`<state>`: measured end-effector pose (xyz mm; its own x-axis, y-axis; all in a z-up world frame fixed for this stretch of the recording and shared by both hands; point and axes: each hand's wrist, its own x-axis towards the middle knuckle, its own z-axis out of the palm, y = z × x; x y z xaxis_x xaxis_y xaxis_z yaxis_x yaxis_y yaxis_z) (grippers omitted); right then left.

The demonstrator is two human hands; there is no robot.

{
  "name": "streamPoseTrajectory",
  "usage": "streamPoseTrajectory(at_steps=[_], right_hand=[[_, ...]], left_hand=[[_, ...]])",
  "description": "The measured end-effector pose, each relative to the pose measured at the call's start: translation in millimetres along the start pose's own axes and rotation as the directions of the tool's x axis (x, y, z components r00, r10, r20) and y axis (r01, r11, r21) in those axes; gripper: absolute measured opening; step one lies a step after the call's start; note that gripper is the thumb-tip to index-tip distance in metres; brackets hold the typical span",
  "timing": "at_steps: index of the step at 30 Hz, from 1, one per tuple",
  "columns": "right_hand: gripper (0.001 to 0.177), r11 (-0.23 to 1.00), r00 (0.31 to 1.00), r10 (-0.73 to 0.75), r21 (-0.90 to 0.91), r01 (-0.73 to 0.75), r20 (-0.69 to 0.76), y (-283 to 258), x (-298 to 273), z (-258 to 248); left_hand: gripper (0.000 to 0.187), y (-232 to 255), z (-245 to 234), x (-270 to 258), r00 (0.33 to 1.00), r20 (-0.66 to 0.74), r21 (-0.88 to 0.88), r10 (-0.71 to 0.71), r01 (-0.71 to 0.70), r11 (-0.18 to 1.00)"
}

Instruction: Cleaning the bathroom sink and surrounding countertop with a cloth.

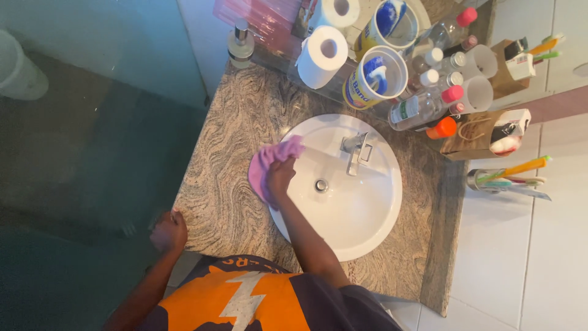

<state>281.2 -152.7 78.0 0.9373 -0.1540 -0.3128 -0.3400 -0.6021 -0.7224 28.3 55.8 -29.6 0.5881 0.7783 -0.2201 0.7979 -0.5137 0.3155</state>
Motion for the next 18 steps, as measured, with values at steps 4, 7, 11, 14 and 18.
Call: streamPoseTrajectory(at_steps=[4,7,11,14,18], right_hand=[[0.071,0.944,0.954,-0.298,-0.142,0.297,0.009,31,30,20],[0.075,0.940,0.957,-0.285,-0.212,0.268,-0.051,22,65,21],[0.090,0.941,0.959,-0.211,-0.306,0.147,-0.187,27,126,36],[0.087,0.923,0.965,-0.132,-0.382,0.036,-0.228,8,157,27],[0.098,0.841,0.908,-0.172,-0.537,-0.067,-0.382,47,237,43]], left_hand=[[0.046,1,-2,-1,0.997,-0.077,0.022,0.015,-0.014,1.000],[0.045,4,-7,-1,0.996,-0.089,-0.019,0.002,-0.004,1.000],[0.048,3,-7,0,0.999,-0.033,-0.097,-0.024,0.020,0.995],[0.048,2,-5,0,0.999,-0.054,-0.092,-0.007,0.002,0.996],[0.048,14,-16,-2,0.999,-0.050,-0.085,0.001,-0.005,0.996]])
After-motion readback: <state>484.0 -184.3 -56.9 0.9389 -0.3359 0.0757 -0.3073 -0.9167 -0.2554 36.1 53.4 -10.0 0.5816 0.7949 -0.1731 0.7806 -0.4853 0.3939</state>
